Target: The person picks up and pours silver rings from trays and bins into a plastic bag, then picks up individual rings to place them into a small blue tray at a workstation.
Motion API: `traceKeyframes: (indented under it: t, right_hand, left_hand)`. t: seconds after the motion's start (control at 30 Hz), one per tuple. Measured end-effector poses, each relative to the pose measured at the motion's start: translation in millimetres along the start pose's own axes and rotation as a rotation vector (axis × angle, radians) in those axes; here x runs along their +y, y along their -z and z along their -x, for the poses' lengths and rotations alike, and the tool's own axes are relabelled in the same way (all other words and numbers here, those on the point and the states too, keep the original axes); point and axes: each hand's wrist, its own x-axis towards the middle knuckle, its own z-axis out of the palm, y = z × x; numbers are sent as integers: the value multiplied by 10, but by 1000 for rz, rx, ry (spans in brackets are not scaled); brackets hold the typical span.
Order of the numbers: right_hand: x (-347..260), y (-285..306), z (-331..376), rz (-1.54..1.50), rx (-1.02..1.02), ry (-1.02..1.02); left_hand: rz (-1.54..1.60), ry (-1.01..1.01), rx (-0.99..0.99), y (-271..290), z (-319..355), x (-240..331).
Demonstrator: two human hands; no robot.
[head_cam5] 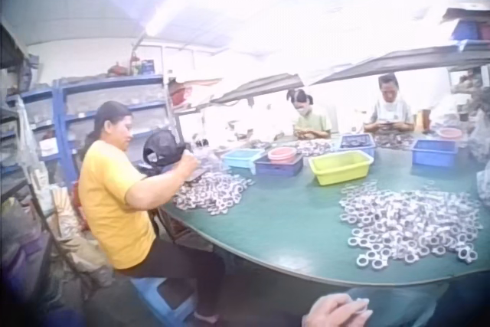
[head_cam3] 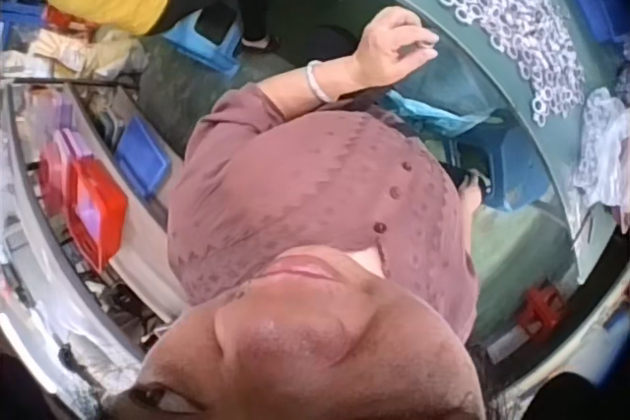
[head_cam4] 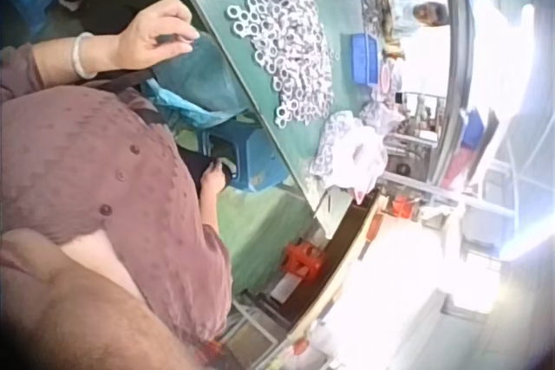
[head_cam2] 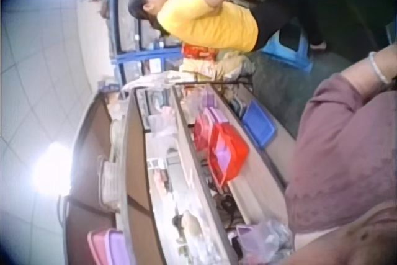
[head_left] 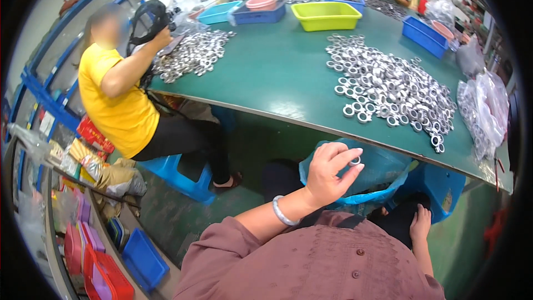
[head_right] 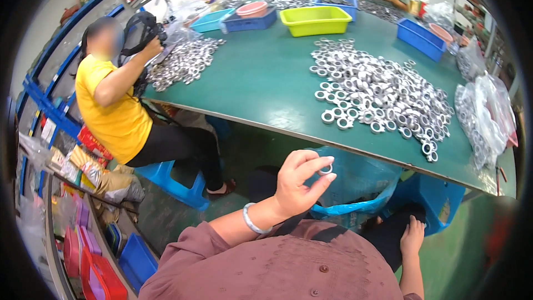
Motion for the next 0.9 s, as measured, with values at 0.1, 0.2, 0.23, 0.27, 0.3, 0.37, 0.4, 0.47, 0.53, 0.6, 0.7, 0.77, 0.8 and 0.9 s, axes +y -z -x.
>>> traceKeyframes:
  t: [0.1, 0.2, 0.23, 0.27, 0.3, 0.37, 0.4, 0.47, 0.53, 0.6, 0.7, 0.77, 0.8, 0.9]
  right_hand:
    - [-52, -77, -65, -6, -23, 28]
    - [122, -183, 21, 0, -76, 25]
    - [186, -216, 65, 4, -96, 29]
    - [246, -247, 108, 8, -115, 33]
    - [261, -243, 171, 47, -155, -35]
    - [287, -243, 249, 85, -198, -94]
    - [281, -232, 277, 82, -207, -99]
    - [268, -197, 282, 77, -218, -101]
    - [158, -103, 248, 88, -282, -134]
    - [202, -150, 270, 97, -273, -139]
    - [127, -111, 265, 82, -356, -172]
    - [85, -87, 263, -3, -325, -196]
    - [94, -109, 278, -58, -316, -212]
    - [284, -284, 371, -248, -360, -278]
  left_hand:
    - [-22, 20, 33, 108, 29, 31]
    - [-12, -13, 66, 143, -1, 56]
    - [-24, -2, 58, 167, -7, 72]
    - [-34, 0, 70, 182, -16, 83]
    - [-27, -5, 70, 192, -14, 94]
    - [-7, -16, 73, 196, -18, 101]
    - [-13, -14, 75, 189, -19, 111]
    - [34, 13, 77, 173, -23, 136]
    - [26, 1, 70, 158, -60, 174]
    - [17, -11, 67, 153, -99, 208]
    - [-45, -78, 66, 157, -148, 258]
    - [-45, -82, 54, 146, -170, 291]
    - [-49, -104, 62, 145, -192, 304]
    - [-58, -118, 71, 152, -215, 346]
